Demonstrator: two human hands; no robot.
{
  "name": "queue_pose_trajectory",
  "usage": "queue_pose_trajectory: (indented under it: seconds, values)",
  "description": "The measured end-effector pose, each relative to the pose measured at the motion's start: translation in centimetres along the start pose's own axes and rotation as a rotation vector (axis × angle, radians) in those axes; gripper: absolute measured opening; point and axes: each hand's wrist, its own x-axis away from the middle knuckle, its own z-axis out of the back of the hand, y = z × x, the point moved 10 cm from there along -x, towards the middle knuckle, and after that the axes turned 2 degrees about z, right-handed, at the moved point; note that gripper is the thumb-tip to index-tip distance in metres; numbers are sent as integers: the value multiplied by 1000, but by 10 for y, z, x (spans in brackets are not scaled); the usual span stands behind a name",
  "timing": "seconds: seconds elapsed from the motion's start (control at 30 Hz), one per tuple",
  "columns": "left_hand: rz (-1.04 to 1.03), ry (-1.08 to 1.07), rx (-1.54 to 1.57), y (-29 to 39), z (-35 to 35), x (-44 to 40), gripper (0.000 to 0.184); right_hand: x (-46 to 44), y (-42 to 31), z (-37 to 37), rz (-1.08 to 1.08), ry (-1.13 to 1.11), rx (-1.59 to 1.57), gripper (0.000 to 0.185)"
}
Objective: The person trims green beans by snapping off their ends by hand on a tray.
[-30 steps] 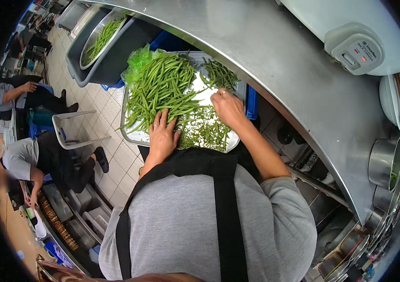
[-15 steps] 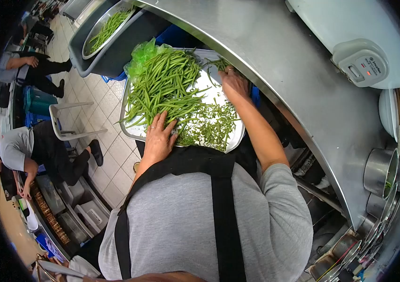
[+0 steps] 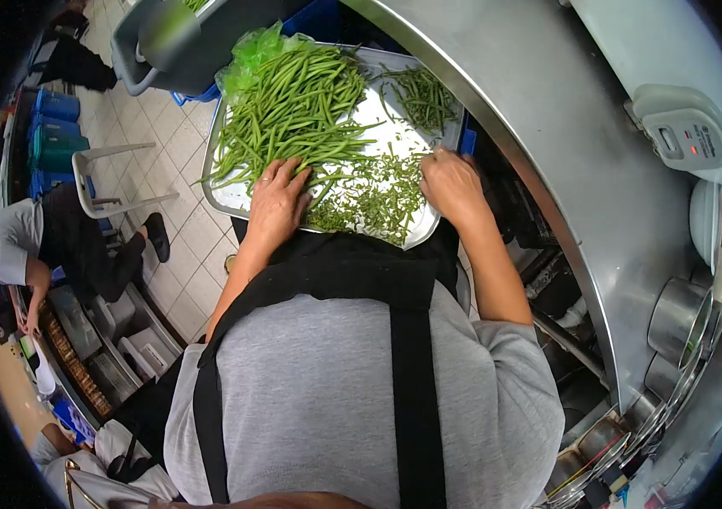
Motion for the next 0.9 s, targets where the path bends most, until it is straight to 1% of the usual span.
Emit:
queue_pose_trajectory:
  seconds: [0.1,0.13,0.17,0.27,0.3,0.4,0.53,0.6,0.63,0.73,0.77,0.83,0.87,0.9]
  values:
    - [45,72,64,1,17,7,34,13,3,-13,44,56,121,10]
    - [61,103,84,3,22,10,31,12,7,-14,28,47,85,10]
    - [43,156,86,8,29,12,23,12,11,-14,12,37,49,11]
    - [121,22,176,3,14,22,21,3,6,1,-7,35,-33,8]
    - [115,52,165,5,15,24,18,-3,4,5,-3,40,-43,9]
    - [171,11,134,-2,-1,27,15,-17,-6,6,39,68,-106,10]
    - [133,11,147,-4,-9,26,15,-35,-44,-16,177,65,-256,11]
    - [137,0,150,-3,-9,25,14,-39,-73,-26,245,47,-208,13]
    - [138,-6,151,-4,-9,24,14,-41,-81,-33,246,39,-144,13]
    - [164,-39,136,-8,-11,27,16,-42,-83,-53,239,22,-82,13]
    - [159,-15,155,-8,-8,27,17,-39,-82,-54,253,57,-100,11]
    - [156,37,192,-3,4,25,20,-31,-86,-44,281,50,-137,10]
    - [108,61,238,5,11,22,22,-27,-91,-36,304,50,-154,10]
    - [65,94,277,13,18,18,25,-22,-99,-20,338,99,-145,9]
